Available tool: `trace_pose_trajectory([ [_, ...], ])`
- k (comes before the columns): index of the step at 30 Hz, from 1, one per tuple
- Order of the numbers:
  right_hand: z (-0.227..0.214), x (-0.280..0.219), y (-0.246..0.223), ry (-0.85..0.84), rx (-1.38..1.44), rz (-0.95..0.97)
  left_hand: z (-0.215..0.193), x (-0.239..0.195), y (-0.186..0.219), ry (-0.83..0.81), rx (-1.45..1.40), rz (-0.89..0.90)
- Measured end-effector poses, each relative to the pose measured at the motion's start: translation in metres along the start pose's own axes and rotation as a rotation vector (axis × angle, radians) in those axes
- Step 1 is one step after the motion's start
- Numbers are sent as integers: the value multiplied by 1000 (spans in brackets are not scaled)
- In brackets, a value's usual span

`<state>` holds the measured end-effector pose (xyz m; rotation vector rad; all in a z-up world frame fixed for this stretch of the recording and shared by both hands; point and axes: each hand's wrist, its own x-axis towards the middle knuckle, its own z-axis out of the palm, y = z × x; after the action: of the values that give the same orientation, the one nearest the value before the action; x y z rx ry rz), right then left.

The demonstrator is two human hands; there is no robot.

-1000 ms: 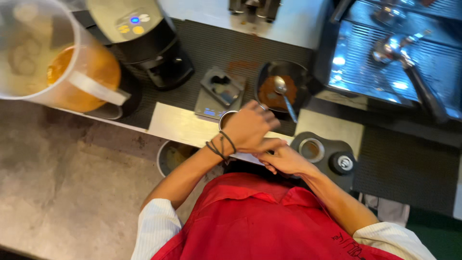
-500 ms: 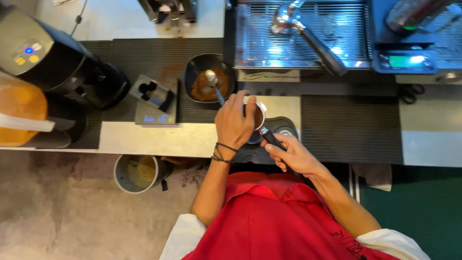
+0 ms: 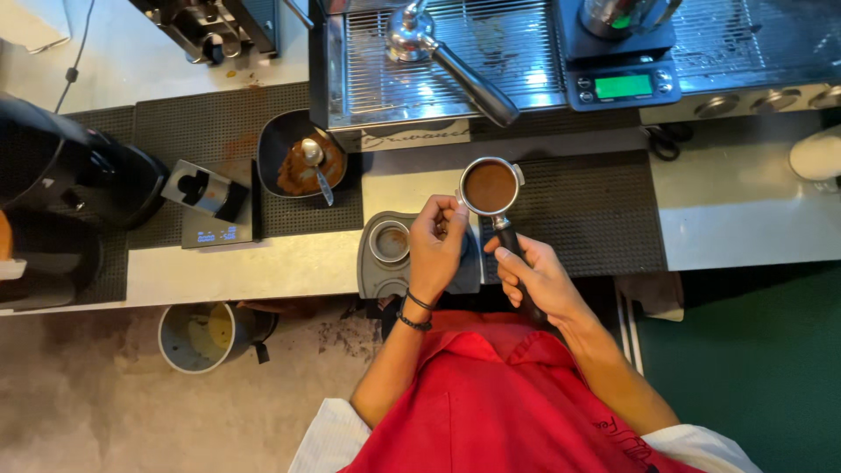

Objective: The person prepares an espresso by cleaning a portafilter, dosing coffee grounds into it, and tamping the grounds. They then lock the portafilter into the espresso machine and operate the controls to brew the shot into a metal pitcher.

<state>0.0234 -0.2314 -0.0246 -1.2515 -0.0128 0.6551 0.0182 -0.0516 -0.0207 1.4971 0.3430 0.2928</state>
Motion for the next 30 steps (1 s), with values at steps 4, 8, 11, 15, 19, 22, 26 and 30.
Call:
trace_pose_trajectory([
  [4, -6, -5, 6, 48, -33, -19, 8, 2, -3, -1, 19, -9],
  [8, -7, -10, 2, 51, -132, -32, 9, 9, -12, -36, 91, 9],
  [11, -4, -15, -2, 35, -174, -19, 1, 15, -6, -38, 117, 16],
  [15, -4, -20, 1, -64, -178, 8, -17, 33, 4, 15, 225, 29],
  [19, 3, -18, 7, -81, -140, 41, -35, 31, 30, 126, 256, 189],
  [22, 8, -12, 1, -77, -136, 43, -44, 23, 62, 74, 399, 568],
  [26, 12, -5, 2, -94, -180, 51, -52, 22, 74, -182, 801, 777],
  [30, 28, 1, -2, -108, -230, 54, -54, 30, 66, -231, 998, 868],
])
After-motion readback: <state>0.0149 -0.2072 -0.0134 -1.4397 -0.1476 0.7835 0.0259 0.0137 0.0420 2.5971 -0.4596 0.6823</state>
